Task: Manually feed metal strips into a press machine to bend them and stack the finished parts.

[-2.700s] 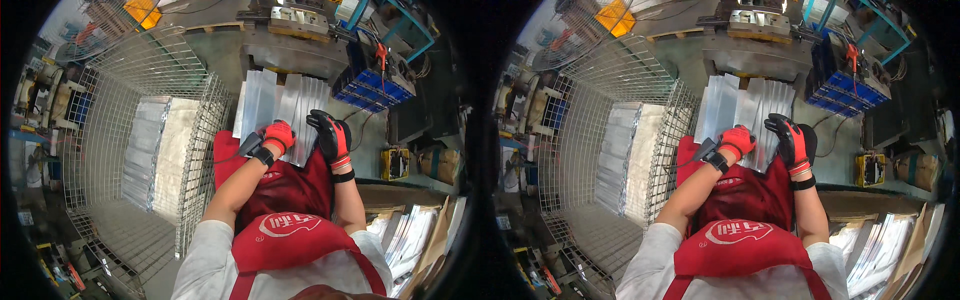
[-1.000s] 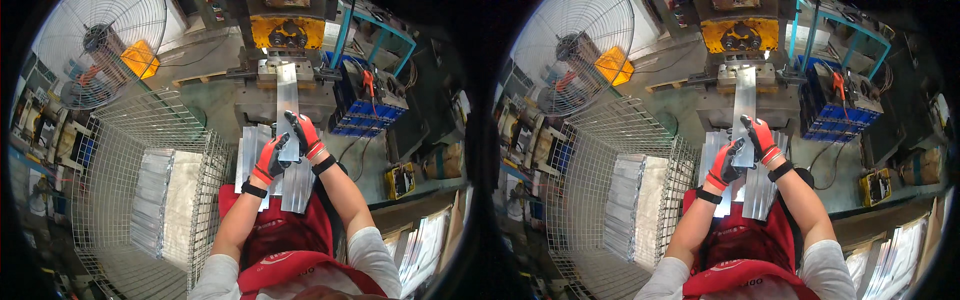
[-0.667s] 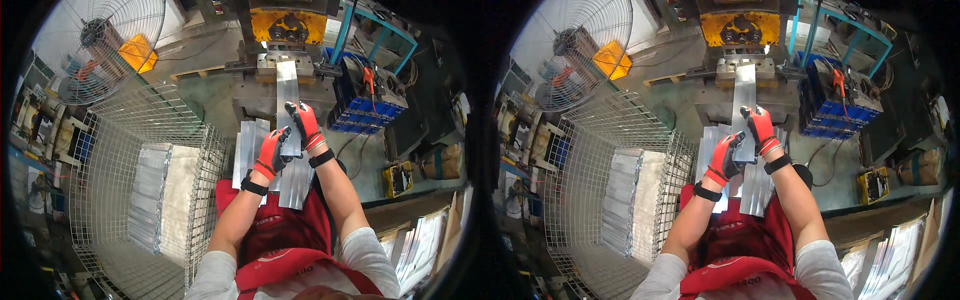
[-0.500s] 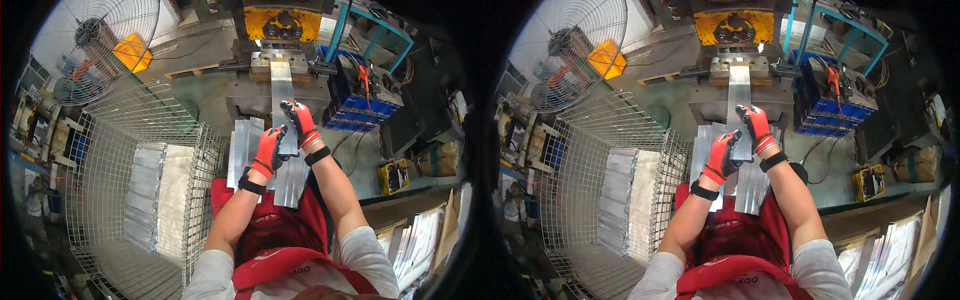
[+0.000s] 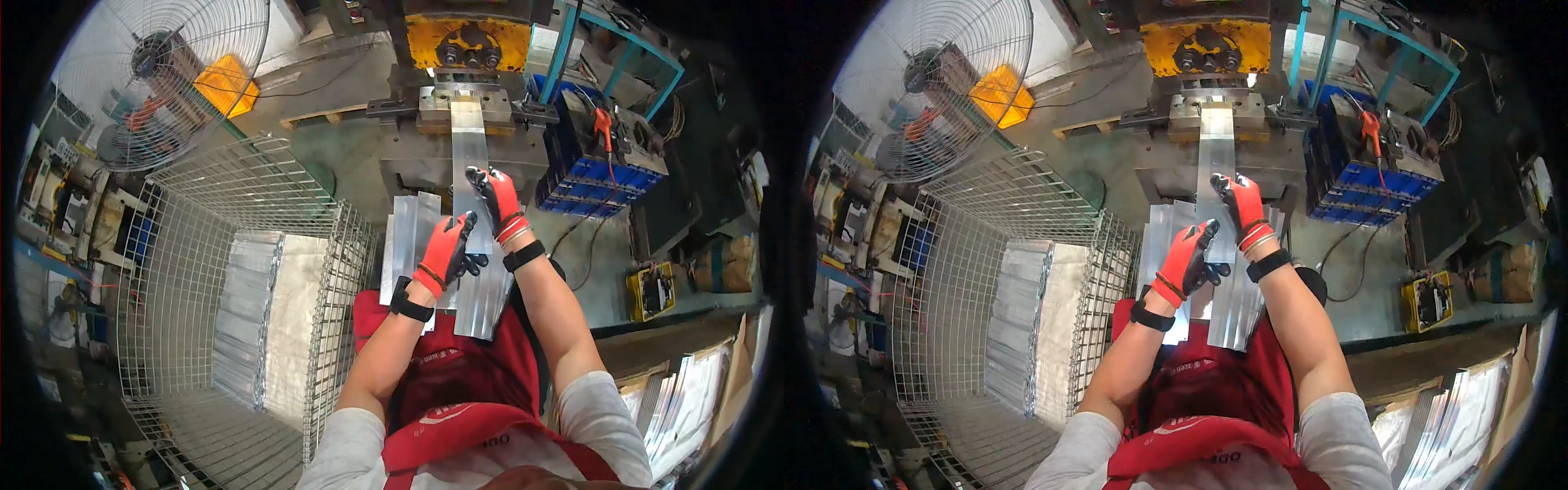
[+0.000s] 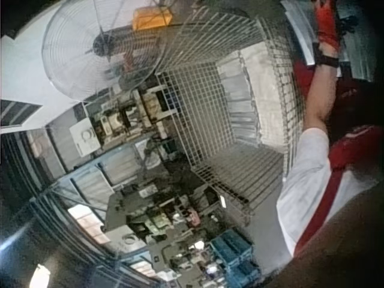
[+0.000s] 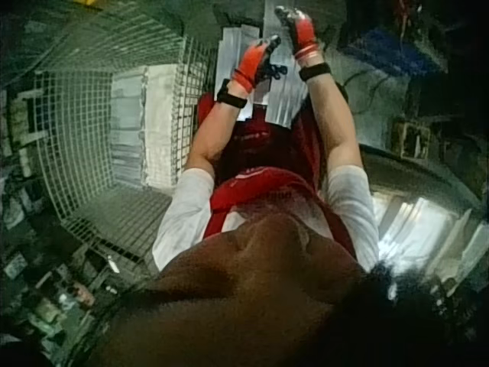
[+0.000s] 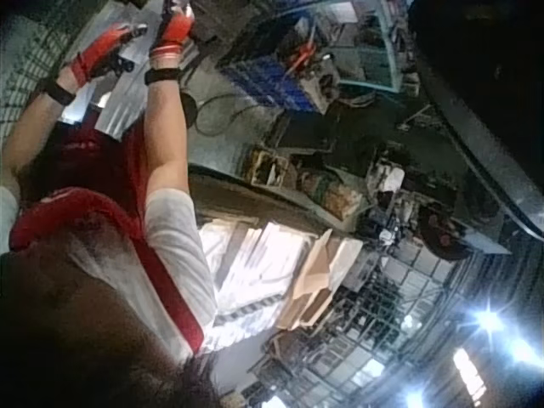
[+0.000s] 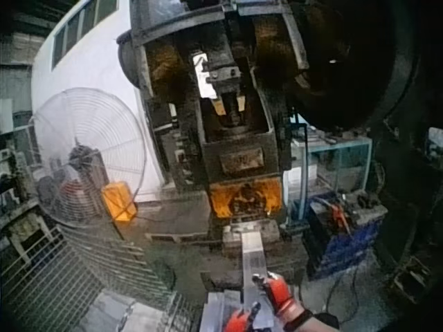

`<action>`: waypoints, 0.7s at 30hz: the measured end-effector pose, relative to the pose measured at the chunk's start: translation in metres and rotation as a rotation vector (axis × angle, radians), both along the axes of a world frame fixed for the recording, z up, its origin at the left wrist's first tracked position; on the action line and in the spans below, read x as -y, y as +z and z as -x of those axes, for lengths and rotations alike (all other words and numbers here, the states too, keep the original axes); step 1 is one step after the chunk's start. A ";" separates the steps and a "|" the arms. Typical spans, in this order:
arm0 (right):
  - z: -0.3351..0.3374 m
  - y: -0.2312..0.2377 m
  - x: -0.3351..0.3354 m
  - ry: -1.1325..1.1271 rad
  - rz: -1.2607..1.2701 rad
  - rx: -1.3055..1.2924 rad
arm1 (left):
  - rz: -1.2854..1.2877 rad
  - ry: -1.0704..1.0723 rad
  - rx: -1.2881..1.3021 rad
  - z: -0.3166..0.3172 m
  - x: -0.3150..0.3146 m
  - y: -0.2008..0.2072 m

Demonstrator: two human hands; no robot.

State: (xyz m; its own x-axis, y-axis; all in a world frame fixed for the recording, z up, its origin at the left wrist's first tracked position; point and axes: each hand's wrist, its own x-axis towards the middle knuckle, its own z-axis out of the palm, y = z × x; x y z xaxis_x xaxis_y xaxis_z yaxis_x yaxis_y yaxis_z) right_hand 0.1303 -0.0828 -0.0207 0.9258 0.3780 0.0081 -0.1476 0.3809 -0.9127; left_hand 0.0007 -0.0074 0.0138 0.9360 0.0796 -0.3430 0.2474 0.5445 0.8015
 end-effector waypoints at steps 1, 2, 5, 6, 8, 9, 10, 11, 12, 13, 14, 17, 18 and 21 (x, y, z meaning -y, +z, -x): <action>0.008 0.004 0.000 0.013 -0.064 0.017 | -0.011 -0.008 0.005 0.002 0.000 0.003; 0.012 0.007 -0.002 0.031 -0.133 0.041 | -0.027 -0.010 0.017 0.001 -0.002 0.005; 0.033 0.003 0.015 0.157 -0.148 0.034 | 0.073 -0.011 0.123 -0.002 -0.004 -0.019; 0.045 0.009 0.018 0.130 -0.010 0.234 | 0.061 0.012 0.155 -0.002 -0.005 -0.032; 0.044 0.012 0.032 0.147 0.235 0.551 | -0.009 -0.071 0.074 0.002 -0.005 -0.009; 0.042 0.010 0.037 0.132 0.388 0.781 | -0.290 -0.068 0.188 0.004 -0.005 -0.007; 0.039 0.006 0.037 0.065 0.574 1.039 | -0.708 -0.050 0.445 0.007 -0.008 -0.024; 0.041 0.004 0.037 0.047 0.598 0.989 | -1.142 0.083 0.659 0.006 -0.010 -0.029; 0.047 0.005 0.035 0.030 0.621 0.937 | -0.784 -0.040 0.396 0.010 -0.008 -0.028; 0.056 0.022 0.036 0.172 0.530 0.511 | -0.442 -0.053 0.102 0.014 -0.007 -0.016; 0.052 0.011 0.033 0.118 0.516 0.654 | -0.413 -0.031 0.084 0.014 -0.004 -0.015; 0.056 0.009 0.032 0.039 0.509 0.585 | -0.328 0.060 0.071 0.013 0.001 -0.012; 0.055 0.009 0.032 0.030 0.545 0.577 | -0.412 0.065 0.086 0.012 0.002 -0.008; 0.054 0.012 0.027 -0.053 0.592 0.796 | -0.475 0.048 0.155 0.014 -0.001 -0.012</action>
